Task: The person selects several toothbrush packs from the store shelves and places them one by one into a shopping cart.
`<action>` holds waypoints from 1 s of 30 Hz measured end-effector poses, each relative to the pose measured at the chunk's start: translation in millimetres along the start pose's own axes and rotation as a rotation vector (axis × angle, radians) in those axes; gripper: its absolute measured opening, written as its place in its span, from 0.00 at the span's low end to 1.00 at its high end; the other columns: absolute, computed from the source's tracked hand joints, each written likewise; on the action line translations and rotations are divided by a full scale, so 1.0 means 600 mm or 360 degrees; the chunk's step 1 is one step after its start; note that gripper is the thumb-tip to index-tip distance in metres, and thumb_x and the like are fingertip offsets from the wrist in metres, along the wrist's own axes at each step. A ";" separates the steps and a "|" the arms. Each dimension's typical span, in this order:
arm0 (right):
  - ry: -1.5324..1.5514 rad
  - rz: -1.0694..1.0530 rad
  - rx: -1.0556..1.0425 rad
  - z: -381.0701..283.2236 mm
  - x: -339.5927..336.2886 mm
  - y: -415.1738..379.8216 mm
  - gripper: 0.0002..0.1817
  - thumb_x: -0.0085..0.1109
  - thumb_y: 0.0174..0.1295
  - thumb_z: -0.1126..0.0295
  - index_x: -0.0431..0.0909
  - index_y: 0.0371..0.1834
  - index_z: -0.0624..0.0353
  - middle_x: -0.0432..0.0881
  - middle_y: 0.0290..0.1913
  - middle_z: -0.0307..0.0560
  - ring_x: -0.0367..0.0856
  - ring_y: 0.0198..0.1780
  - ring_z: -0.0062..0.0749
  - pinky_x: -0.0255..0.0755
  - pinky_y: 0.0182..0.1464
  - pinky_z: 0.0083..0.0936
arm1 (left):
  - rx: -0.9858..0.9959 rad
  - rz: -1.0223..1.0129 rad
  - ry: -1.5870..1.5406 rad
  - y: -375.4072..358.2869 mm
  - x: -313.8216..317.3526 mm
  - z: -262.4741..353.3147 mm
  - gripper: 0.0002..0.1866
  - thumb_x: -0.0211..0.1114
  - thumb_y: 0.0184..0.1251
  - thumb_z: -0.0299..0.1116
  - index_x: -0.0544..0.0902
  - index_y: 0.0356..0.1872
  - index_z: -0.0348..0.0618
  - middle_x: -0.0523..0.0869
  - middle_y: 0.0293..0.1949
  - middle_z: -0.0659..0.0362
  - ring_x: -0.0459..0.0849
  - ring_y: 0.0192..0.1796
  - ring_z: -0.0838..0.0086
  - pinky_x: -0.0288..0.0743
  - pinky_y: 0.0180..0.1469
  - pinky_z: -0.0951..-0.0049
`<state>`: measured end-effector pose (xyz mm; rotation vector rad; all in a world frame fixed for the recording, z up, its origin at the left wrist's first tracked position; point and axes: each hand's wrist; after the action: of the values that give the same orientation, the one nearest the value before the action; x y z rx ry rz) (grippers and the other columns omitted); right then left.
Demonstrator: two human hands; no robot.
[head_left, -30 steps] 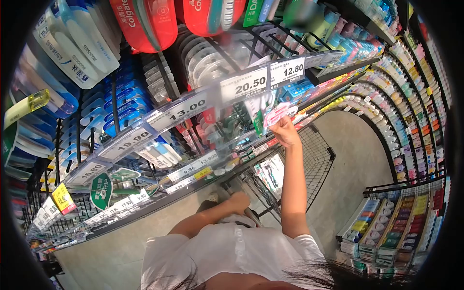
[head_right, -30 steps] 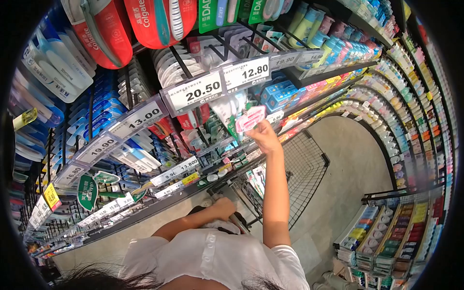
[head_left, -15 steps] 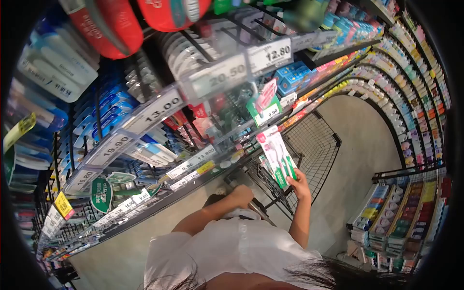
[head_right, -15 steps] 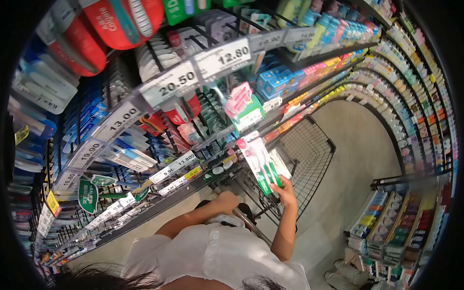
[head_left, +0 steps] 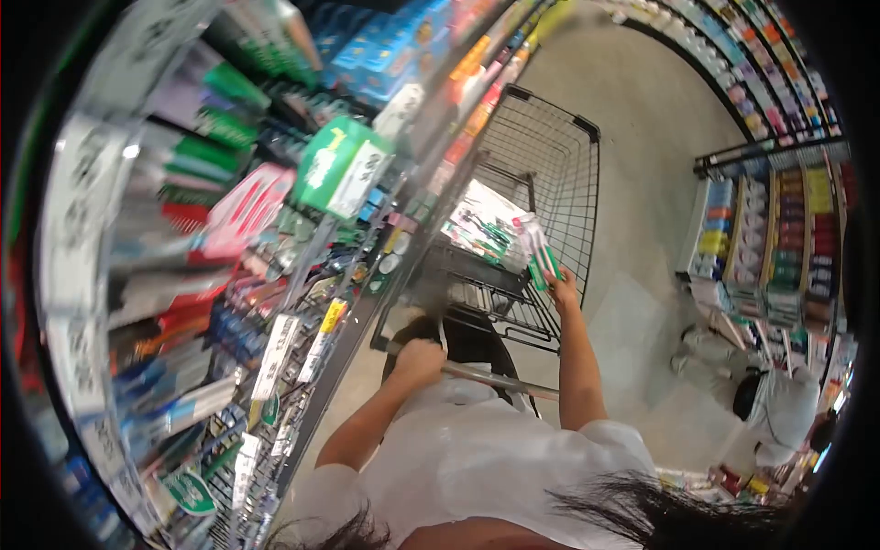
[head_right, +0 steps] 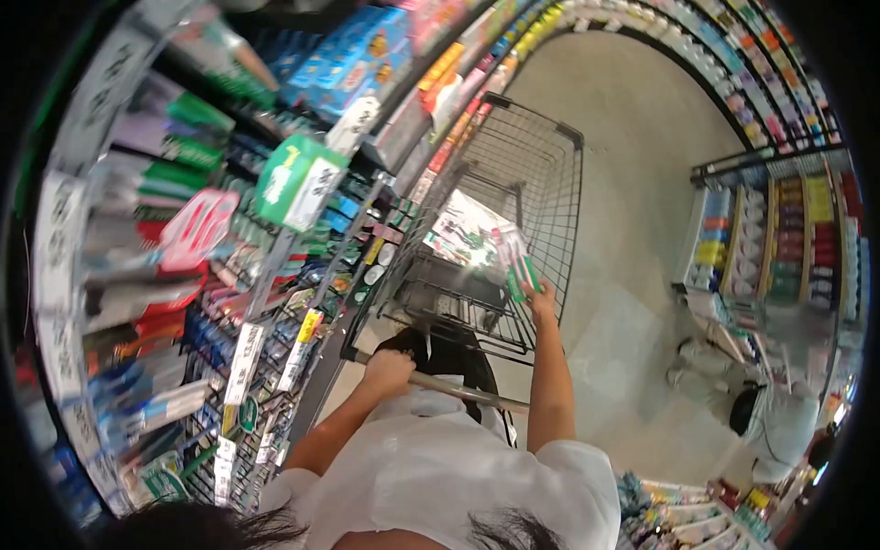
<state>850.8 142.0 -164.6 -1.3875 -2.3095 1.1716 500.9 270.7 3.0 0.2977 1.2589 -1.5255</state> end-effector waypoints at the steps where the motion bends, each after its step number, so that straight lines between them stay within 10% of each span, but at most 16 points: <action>1: 0.0006 -0.0031 0.0013 0.008 0.009 0.025 0.22 0.68 0.52 0.68 0.69 0.49 0.47 0.77 0.38 0.37 0.75 0.38 0.24 0.70 0.36 0.24 | -0.0018 -0.0008 -0.0024 -0.005 0.002 0.001 0.09 0.65 0.40 0.37 0.83 0.24 0.46 0.83 0.29 0.56 0.83 0.37 0.64 0.76 0.39 0.66; 30: -0.0125 -0.0441 -0.0108 0.043 0.198 0.342 0.20 0.70 0.50 0.70 0.77 0.47 0.49 0.81 0.36 0.39 0.80 0.35 0.26 0.75 0.31 0.24 | -0.0178 0.0086 -0.0387 -0.017 0.002 0.015 0.06 0.63 0.37 0.32 0.77 0.20 0.47 0.77 0.25 0.62 0.78 0.31 0.68 0.72 0.34 0.68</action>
<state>907.1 275.3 -354.1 -1.0133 -2.5169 1.0886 495.9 261.5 11.2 0.0697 1.1292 -1.3935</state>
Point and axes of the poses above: each hand's wrist, its own y-axis towards the middle knuckle, its own x-axis out of the palm, z = x × y
